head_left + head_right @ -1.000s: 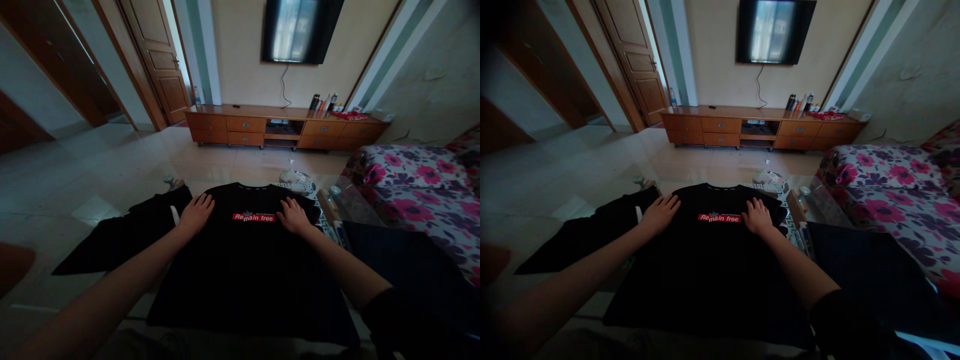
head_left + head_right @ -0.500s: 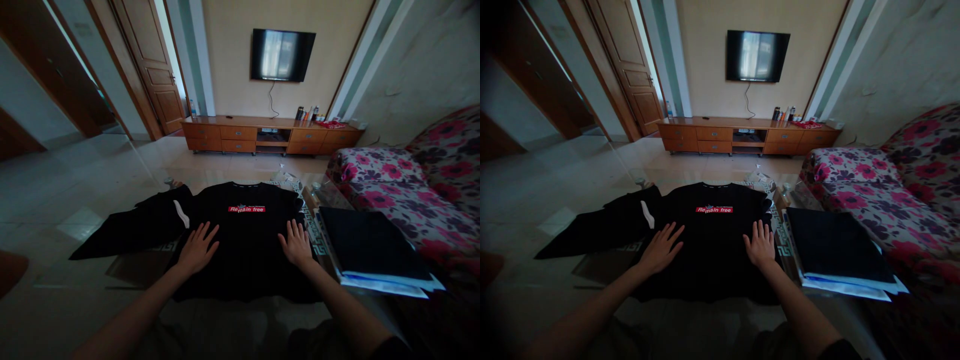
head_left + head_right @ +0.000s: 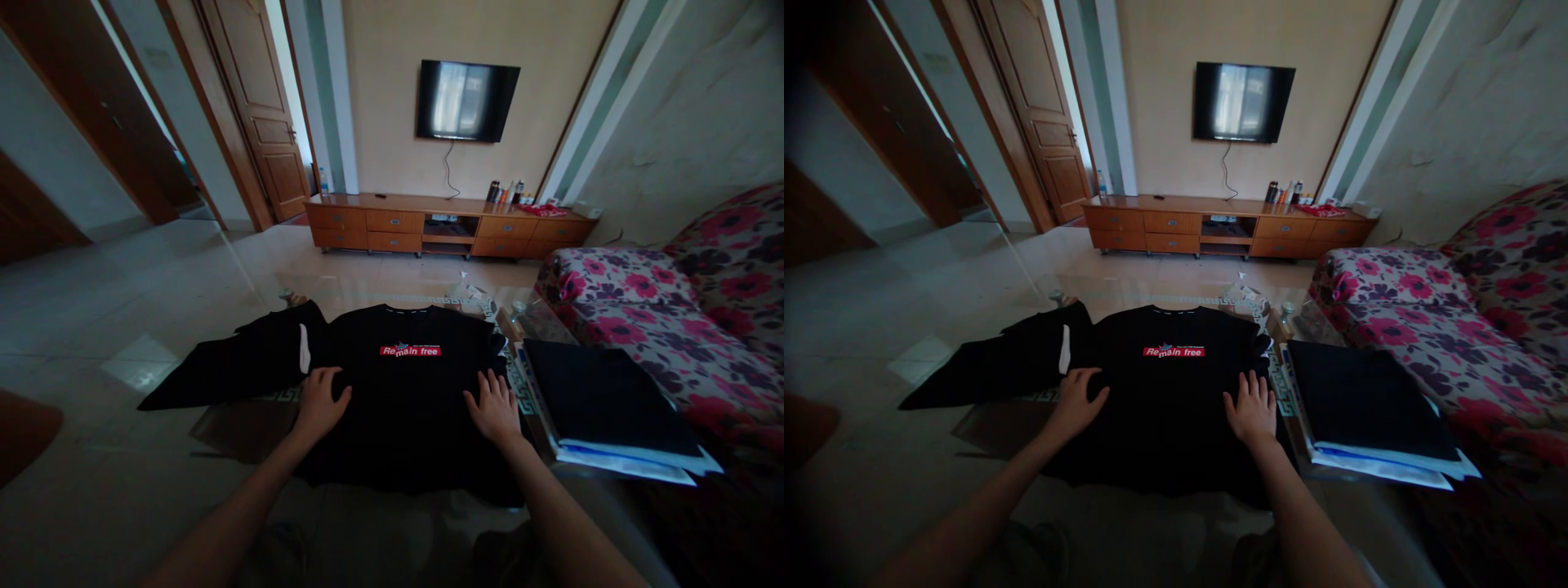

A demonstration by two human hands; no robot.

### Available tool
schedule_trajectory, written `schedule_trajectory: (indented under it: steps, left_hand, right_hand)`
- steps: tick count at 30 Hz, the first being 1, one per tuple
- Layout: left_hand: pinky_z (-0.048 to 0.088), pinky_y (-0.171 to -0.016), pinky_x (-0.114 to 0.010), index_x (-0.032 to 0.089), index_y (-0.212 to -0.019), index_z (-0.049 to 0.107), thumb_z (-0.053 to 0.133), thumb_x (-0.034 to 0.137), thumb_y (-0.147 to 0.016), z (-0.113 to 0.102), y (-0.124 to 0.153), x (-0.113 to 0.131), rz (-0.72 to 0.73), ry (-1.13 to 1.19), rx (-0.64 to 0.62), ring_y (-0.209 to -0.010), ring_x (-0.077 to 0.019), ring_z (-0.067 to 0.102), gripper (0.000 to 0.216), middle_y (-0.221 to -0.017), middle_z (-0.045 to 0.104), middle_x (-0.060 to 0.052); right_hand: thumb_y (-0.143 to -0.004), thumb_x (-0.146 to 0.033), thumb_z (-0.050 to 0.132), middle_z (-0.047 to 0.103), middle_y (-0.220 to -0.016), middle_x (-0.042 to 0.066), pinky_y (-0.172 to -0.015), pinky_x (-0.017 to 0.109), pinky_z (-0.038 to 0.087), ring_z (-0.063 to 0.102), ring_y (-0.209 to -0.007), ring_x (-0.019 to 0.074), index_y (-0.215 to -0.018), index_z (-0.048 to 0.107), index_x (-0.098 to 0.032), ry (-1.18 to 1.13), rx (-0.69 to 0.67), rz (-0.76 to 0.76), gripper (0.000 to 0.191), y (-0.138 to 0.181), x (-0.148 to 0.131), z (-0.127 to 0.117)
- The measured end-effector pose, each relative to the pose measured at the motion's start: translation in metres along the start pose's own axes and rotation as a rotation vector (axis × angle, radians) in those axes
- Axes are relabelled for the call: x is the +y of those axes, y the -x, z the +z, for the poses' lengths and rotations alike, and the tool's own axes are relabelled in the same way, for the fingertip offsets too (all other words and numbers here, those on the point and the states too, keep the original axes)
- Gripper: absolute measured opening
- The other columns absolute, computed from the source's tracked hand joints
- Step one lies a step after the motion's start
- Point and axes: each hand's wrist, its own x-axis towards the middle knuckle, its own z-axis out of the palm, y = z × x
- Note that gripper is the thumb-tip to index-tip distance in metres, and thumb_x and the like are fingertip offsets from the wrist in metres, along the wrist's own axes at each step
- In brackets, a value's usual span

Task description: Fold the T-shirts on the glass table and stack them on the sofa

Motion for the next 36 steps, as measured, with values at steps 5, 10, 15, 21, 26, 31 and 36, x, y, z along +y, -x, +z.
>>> schedule_trajectory:
  steps: [5, 10, 15, 21, 26, 31, 36]
  left_hand:
    - [0.044, -0.105, -0.052, 0.012, -0.132, 0.053, 0.068, 0.052, -0.082, -0.031, -0.054, -0.03, -0.443, 0.035, 0.298, -0.129, -0.0388, 0.055, 0.066, -0.128, 0.061, -0.021]
    - [0.051, -0.097, -0.042, 0.016, -0.116, 0.063, 0.066, 0.069, -0.081, -0.043, -0.092, -0.062, -0.646, 0.254, 0.063, -0.108, -0.0341, 0.071, 0.064, -0.108, 0.076, -0.015]
    - [0.05, -0.1, -0.042, 0.012, -0.134, 0.053, 0.076, 0.054, -0.078, -0.034, -0.104, -0.062, -0.621, 0.211, 0.106, -0.112, -0.0338, 0.07, 0.073, -0.11, 0.076, -0.015]
    - [0.054, -0.094, -0.039, 0.015, -0.138, 0.051, 0.064, 0.022, -0.083, -0.027, -0.113, -0.051, -0.434, 0.174, 0.128, -0.099, -0.0265, 0.07, 0.057, -0.105, 0.069, -0.01]
    - [0.052, -0.1, -0.039, 0.019, -0.14, 0.054, 0.046, 0.012, -0.091, -0.024, -0.102, -0.022, 0.013, 0.043, 0.204, -0.107, -0.0244, 0.065, 0.05, -0.121, 0.057, -0.013]
    - [0.05, -0.103, -0.039, 0.026, -0.147, 0.051, 0.05, 0.022, -0.094, -0.003, -0.072, 0.006, 0.28, -0.055, -0.109, -0.117, -0.0259, 0.063, 0.053, -0.137, 0.055, -0.012]
    - [0.029, -0.124, -0.049, 0.016, -0.155, 0.042, 0.047, 0.039, -0.097, 0.021, -0.057, -0.003, 0.29, -0.198, -0.204, -0.152, -0.0343, 0.033, 0.063, -0.164, 0.038, -0.016]
  right_hand:
    - [-0.1, -0.044, 0.046, 0.051, -0.144, 0.02, -0.101, 0.05, 0.044, 0.049, -0.129, 0.0365, -0.141, 0.056, -0.018, -0.111, 0.128, 0.018, 0.05, -0.001, -0.038, -0.019]
    - [-0.099, -0.038, 0.051, 0.055, -0.132, 0.015, -0.095, 0.04, 0.045, 0.052, -0.117, 0.0305, -0.132, 0.062, -0.021, -0.184, 0.101, -0.118, 0.04, -0.002, -0.062, -0.02]
    - [-0.098, -0.037, 0.053, 0.055, -0.132, 0.014, -0.093, 0.039, 0.043, 0.051, -0.117, 0.03, -0.131, 0.063, -0.021, -0.151, 0.06, -0.155, 0.038, -0.006, -0.063, -0.011]
    - [-0.1, -0.037, 0.052, 0.055, -0.133, 0.013, -0.093, 0.038, 0.042, 0.05, -0.118, 0.0289, -0.132, 0.062, -0.024, -0.107, 0.042, -0.208, 0.036, -0.009, -0.058, -0.01]
    - [-0.1, -0.039, 0.051, 0.056, -0.132, 0.012, -0.094, 0.038, 0.042, 0.05, -0.117, 0.0292, -0.13, 0.062, -0.023, -0.092, 0.055, -0.229, 0.035, -0.011, -0.058, -0.013]
    - [-0.101, -0.038, 0.05, 0.056, -0.133, 0.013, -0.093, 0.039, 0.042, 0.05, -0.118, 0.0294, -0.131, 0.061, -0.024, -0.075, 0.033, -0.228, 0.035, -0.009, -0.059, -0.015]
    - [-0.101, -0.038, 0.049, 0.055, -0.134, 0.013, -0.094, 0.039, 0.042, 0.05, -0.12, 0.0298, -0.131, 0.062, -0.024, -0.066, 0.034, -0.239, 0.035, -0.007, -0.057, -0.017]
